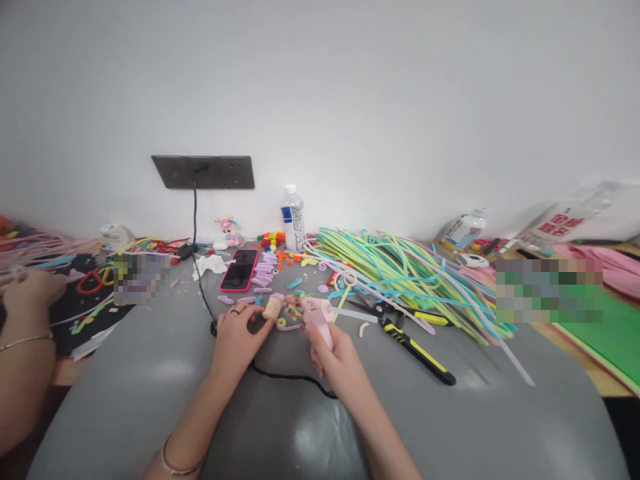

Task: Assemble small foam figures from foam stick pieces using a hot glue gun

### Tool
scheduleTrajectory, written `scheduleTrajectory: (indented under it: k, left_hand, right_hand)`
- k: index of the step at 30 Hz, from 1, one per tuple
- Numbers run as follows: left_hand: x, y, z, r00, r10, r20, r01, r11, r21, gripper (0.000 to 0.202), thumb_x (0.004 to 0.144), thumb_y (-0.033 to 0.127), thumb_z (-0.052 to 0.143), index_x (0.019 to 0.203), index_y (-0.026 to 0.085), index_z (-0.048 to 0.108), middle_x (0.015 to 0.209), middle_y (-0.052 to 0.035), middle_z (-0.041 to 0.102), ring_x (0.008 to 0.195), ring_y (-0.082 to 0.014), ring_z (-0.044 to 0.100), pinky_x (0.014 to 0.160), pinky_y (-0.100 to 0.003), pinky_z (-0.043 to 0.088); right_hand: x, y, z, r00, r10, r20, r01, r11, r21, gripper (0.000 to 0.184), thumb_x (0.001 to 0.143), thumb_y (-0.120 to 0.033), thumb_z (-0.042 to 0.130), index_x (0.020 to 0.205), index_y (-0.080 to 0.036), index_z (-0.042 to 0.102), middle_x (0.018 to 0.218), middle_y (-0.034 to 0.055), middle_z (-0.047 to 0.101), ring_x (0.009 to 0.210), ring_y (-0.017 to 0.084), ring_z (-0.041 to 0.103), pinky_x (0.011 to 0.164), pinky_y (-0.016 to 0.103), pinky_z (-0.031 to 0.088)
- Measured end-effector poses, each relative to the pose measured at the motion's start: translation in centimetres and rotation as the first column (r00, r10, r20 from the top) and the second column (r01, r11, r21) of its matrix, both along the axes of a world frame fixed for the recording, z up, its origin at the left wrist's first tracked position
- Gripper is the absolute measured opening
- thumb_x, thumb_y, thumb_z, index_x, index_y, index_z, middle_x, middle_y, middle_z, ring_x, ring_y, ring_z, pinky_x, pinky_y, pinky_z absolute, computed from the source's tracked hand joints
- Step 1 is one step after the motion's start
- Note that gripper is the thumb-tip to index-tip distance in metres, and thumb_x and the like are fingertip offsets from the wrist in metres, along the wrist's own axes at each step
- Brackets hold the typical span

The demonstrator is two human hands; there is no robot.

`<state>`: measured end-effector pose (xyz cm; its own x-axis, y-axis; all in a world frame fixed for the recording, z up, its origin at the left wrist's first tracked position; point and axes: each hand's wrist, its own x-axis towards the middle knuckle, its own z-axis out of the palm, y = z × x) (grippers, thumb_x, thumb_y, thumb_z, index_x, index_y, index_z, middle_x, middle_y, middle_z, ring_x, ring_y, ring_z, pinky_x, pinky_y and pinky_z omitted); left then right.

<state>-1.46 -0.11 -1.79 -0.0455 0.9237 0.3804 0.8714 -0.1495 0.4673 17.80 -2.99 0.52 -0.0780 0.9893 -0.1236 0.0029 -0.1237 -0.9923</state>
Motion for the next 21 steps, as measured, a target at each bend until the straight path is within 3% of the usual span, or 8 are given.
scheduleTrajectory:
  k: [3, 6, 11, 14, 17, 19, 21]
  left_hand:
    - [0.0, 0.0, 0.0, 1.000, 0.005, 0.000, -0.005, 1.000, -0.010, 0.010, 0.084, 0.031, 0.073, 0.087, 0.022, 0.071, 0.087, -0.0037, 0.069, 0.087, -0.0245, 0.066, 0.078, -0.037, 0.040]
    - [0.0, -0.1, -0.1, 1.000, 0.006, -0.005, -0.006, 1.000, -0.008, 0.010, 0.083, 0.032, 0.075, 0.087, 0.023, 0.071, 0.088, -0.0038, 0.069, 0.088, -0.0246, 0.066, 0.079, -0.037, 0.041]
    - [-0.5, -0.6, 0.2, 1.000, 0.015, 0.026, -0.016, 0.999, 0.043, 0.014, 0.083, 0.033, 0.075, 0.091, 0.022, 0.071, 0.088, -0.0039, 0.068, 0.087, -0.0243, 0.066, 0.080, -0.037, 0.041]
    - [-1.1, -1.7, 0.6, 0.998, 0.015, 0.063, -0.020, 0.996, 0.087, 0.012, 0.086, 0.031, 0.072, 0.090, 0.021, 0.068, 0.084, -0.0026, 0.066, 0.082, -0.0227, 0.065, 0.079, -0.037, 0.043]
    - [-1.9, -3.7, 0.9, 0.993, -0.037, 0.116, 0.026, 0.995, 0.100, 0.009, 0.091, 0.030, 0.064, 0.087, 0.022, 0.067, 0.082, -0.0031, 0.066, 0.079, -0.0221, 0.064, 0.078, -0.037, 0.046]
    - [-2.3, -5.2, 0.8, 0.981, -0.090, 0.174, 0.076, 0.994, 0.084, 0.013, 0.095, 0.029, 0.057, 0.088, 0.023, 0.067, 0.088, -0.0054, 0.069, 0.085, -0.0235, 0.065, 0.077, -0.038, 0.050]
    - [-2.6, -6.8, 0.5, 0.972, -0.089, 0.219, 0.075, 0.994, 0.075, 0.016, 0.096, 0.027, 0.054, 0.096, 0.025, 0.070, 0.097, -0.0075, 0.071, 0.093, -0.0256, 0.067, 0.079, -0.040, 0.054]
  right_hand:
    - [0.0, -0.1, 0.0, 0.988, -0.010, -0.157, 0.021, 0.997, 0.071, 0.058, 0.080, -0.076, 0.062, 0.068, -0.022, 0.048, 0.043, -0.0085, 0.036, 0.036, 0.008, 0.034, 0.039, 0.022, 0.029]
    - [-0.2, -0.2, 0.6, 0.936, -0.012, -0.351, 0.038, 0.997, 0.068, 0.048, 0.086, -0.068, 0.061, 0.085, -0.021, 0.056, 0.045, -0.0098, 0.035, 0.036, 0.008, 0.030, 0.039, 0.021, 0.026]
    - [-0.9, -0.5, 3.5, 0.850, 0.047, -0.524, -0.028, 0.999, 0.045, 0.044, 0.090, -0.066, 0.050, 0.090, -0.023, 0.058, 0.053, -0.0050, 0.038, 0.041, 0.012, 0.032, 0.035, 0.022, 0.020]
    - [-2.1, -0.4, 5.8, 0.887, 0.085, -0.453, -0.063, 0.996, 0.063, 0.042, 0.090, -0.062, 0.048, 0.080, -0.022, 0.055, 0.059, -0.0007, 0.044, 0.047, 0.014, 0.039, 0.039, 0.025, 0.029]
    - [-4.5, 0.5, 7.6, 0.926, 0.192, -0.326, -0.175, 0.981, 0.081, 0.049, 0.088, -0.069, 0.046, 0.073, -0.022, 0.052, 0.064, 0.0012, 0.050, 0.051, 0.014, 0.042, 0.047, 0.027, 0.038]
    - [-7.1, 1.2, 8.1, 0.936, 0.275, -0.220, -0.254, 0.960, 0.116, 0.050, 0.088, -0.071, 0.046, 0.082, -0.023, 0.054, 0.071, 0.0016, 0.056, 0.056, 0.015, 0.048, 0.053, 0.028, 0.043]
    - [-10.3, 1.8, 8.0, 0.935, 0.355, -0.016, -0.345, 0.917, 0.197, 0.041, 0.095, -0.062, 0.044, 0.101, -0.023, 0.056, 0.081, 0.0028, 0.063, 0.068, 0.019, 0.057, 0.062, 0.029, 0.047]
